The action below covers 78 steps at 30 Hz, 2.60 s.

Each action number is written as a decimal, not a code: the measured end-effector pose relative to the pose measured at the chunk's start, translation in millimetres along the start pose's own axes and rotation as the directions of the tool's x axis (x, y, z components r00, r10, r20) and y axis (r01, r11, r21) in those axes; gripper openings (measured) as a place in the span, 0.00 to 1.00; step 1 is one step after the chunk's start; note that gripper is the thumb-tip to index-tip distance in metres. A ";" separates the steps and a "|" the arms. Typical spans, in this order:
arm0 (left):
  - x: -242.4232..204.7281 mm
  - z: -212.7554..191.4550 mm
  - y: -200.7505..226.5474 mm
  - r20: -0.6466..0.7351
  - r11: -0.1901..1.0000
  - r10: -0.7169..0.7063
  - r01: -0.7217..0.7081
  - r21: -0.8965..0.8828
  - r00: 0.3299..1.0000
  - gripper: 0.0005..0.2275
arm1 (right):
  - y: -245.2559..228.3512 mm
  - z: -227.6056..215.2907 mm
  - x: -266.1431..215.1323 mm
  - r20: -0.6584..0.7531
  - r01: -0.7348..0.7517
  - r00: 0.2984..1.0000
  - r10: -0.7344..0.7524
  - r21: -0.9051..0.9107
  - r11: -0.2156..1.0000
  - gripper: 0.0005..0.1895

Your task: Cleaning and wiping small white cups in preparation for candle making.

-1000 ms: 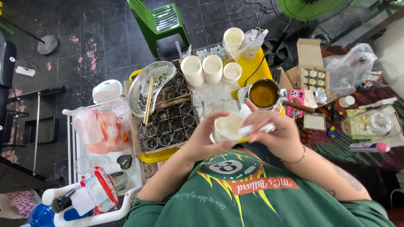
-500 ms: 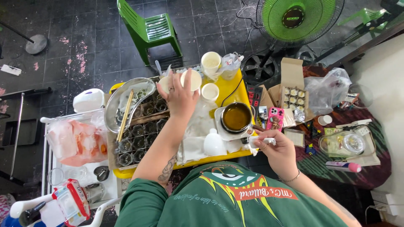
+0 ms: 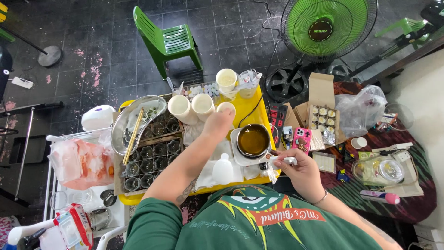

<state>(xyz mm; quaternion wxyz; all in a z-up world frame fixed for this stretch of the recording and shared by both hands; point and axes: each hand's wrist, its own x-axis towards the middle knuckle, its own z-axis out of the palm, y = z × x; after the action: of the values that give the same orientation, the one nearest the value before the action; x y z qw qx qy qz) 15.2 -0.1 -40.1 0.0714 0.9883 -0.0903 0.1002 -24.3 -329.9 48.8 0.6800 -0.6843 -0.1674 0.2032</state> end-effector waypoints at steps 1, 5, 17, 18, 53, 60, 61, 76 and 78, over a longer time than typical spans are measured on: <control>1.9 10.5 -5.3 -0.002 1.000 -0.001 0.001 0.003 1.000 0.12 | 1.1 -1.6 1.0 0.002 0.003 1.000 -0.003 0.001 1.000 0.04; 4.1 47.3 -24.3 0.245 0.941 -0.193 0.250 -0.227 0.950 0.13 | 7.2 -8.9 1.2 -0.027 -0.091 0.995 0.091 0.023 0.996 0.04; 0.6 25.3 -14.6 0.154 0.882 -0.309 0.343 -0.322 0.939 0.07 | 14.7 -3.1 14.6 0.044 -0.072 0.997 0.070 0.027 0.997 0.05; 0.3 24.4 -13.4 0.116 0.895 -0.288 0.310 -0.321 0.951 0.06 | 15.8 -2.7 14.6 0.047 -0.066 0.997 0.065 0.024 0.998 0.05; -106.1 -121.6 35.3 -0.562 0.949 0.082 -0.237 -0.207 0.823 0.31 | -28.5 125.5 22.7 0.338 0.312 0.932 -0.132 -0.563 0.765 0.49; -101.3 -118.4 28.8 -0.542 0.921 0.112 -0.292 -0.258 0.833 0.32 | -37.5 127.8 21.9 0.326 0.368 0.925 -0.194 -0.646 0.669 0.41; -100.3 -117.2 29.3 -0.545 0.920 0.113 -0.295 -0.259 0.831 0.32 | -36.3 126.7 23.0 0.325 0.368 0.926 -0.194 -0.649 0.666 0.41; -99.5 -113.9 33.4 -0.563 0.900 0.135 -0.338 -0.274 0.815 0.31 | -37.4 126.3 28.8 0.354 0.352 0.923 -0.149 -0.627 0.695 0.34; -98.1 -114.5 33.5 -0.568 0.917 0.100 -0.297 -0.266 0.817 0.35 | -45.4 126.8 28.9 0.333 0.253 0.942 -0.032 -0.646 0.721 0.42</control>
<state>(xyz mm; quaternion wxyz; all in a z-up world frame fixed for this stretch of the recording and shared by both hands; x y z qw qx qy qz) -107.0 1.7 54.3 0.2538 0.8758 -0.1866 0.3658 -61.4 -205.0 93.6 0.3628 -0.8312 -0.3832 0.1751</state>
